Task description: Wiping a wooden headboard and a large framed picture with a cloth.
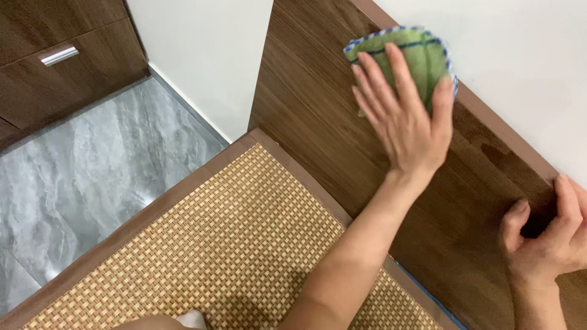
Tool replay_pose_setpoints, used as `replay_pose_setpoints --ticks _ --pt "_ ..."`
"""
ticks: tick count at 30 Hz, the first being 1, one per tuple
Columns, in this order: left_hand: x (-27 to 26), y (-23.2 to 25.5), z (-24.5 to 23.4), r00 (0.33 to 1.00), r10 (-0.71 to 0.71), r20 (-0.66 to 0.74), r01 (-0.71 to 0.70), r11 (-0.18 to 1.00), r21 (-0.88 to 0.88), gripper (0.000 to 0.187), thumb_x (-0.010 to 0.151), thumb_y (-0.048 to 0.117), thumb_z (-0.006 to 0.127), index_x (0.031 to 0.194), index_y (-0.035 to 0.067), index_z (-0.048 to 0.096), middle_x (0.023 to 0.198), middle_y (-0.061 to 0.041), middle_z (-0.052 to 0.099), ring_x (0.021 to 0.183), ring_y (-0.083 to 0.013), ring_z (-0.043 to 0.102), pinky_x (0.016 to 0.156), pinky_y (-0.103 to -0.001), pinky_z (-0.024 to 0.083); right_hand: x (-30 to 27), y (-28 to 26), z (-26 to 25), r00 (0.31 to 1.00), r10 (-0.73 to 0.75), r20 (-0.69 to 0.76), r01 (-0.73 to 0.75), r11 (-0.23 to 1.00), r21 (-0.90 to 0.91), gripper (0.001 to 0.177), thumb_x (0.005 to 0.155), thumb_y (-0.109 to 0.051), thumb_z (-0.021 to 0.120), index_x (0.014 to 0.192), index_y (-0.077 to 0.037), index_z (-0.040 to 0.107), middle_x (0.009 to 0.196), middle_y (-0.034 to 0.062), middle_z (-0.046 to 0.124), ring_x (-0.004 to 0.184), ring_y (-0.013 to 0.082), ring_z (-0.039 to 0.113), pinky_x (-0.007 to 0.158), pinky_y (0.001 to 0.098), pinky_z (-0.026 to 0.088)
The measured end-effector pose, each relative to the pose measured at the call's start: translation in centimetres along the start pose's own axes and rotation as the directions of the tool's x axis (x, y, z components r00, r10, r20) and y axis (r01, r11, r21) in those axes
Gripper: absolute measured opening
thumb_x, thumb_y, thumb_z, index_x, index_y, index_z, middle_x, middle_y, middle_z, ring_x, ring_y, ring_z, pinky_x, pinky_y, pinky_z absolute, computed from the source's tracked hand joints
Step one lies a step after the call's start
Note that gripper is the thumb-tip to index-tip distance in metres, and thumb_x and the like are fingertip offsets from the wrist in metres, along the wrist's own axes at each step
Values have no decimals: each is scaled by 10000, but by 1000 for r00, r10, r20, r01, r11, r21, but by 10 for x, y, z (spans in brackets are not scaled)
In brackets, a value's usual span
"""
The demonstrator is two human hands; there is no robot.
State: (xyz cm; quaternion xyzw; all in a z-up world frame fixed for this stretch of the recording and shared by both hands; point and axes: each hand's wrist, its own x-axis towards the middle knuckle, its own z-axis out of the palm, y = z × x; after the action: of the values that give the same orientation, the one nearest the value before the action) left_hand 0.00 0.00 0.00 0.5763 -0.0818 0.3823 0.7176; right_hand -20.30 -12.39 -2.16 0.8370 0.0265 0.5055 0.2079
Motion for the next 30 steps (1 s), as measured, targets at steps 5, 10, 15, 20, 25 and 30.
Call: replay_pose_setpoints --ticks 5,10,15,20,25,30 --pt "-30 -53 3 999 15 -51 -11 996 85 741 1122 638 218 1661 135 140 1765 -177 44 1657 -379 67 1353 -593 45 1 0 0 1000 -1 1 1 999 39 382 1118 14 639 1463 57 480 1383 237 569 1204 360 606 1056 391 542" --pt "-51 -97 -11 997 8 -78 3 990 144 753 1115 626 214 1704 160 156 1764 -146 75 1657 -337 74 1382 -562 56 4 -2 -2 999 -45 17 45 999 -7 397 1112 34 637 1470 64 468 1438 248 591 1205 369 613 1090 392 553" --pt "-76 -147 -29 999 -37 -30 44 964 262 788 1091 627 194 1696 128 115 1803 -139 37 1689 -335 54 1395 -583 47 -1 1 1 1000 -14 10 13 999 47 394 1143 28 626 1492 65 448 1411 250 559 1223 367 605 1121 387 542" --pt "-92 -179 -53 983 -182 -13 179 948 264 776 1090 598 215 1687 112 120 1787 -159 25 1668 -347 35 1362 -577 51 -1 0 2 1000 -24 8 24 999 23 427 1125 31 631 1509 77 449 1440 270 581 1243 380 624 1114 392 544" --pt "-107 -215 -64 930 -367 -18 355 882 309 757 1091 541 208 1674 70 100 1756 -201 -6 1635 -362 32 1327 -534 68 -7 6 5 1000 16 3 -16 1000 18 421 1113 24 635 1491 53 453 1446 252 589 1226 363 609 1116 391 551" --pt "-104 -207 -64 795 -606 -20 602 786 140 797 1060 552 235 1639 46 28 1735 -197 -23 1601 -357 14 1270 -480 90 -5 7 -2 1000 -16 15 17 994 -108 421 1069 -122 608 1467 -6 536 1385 162 592 1211 294 606 998 373 510"
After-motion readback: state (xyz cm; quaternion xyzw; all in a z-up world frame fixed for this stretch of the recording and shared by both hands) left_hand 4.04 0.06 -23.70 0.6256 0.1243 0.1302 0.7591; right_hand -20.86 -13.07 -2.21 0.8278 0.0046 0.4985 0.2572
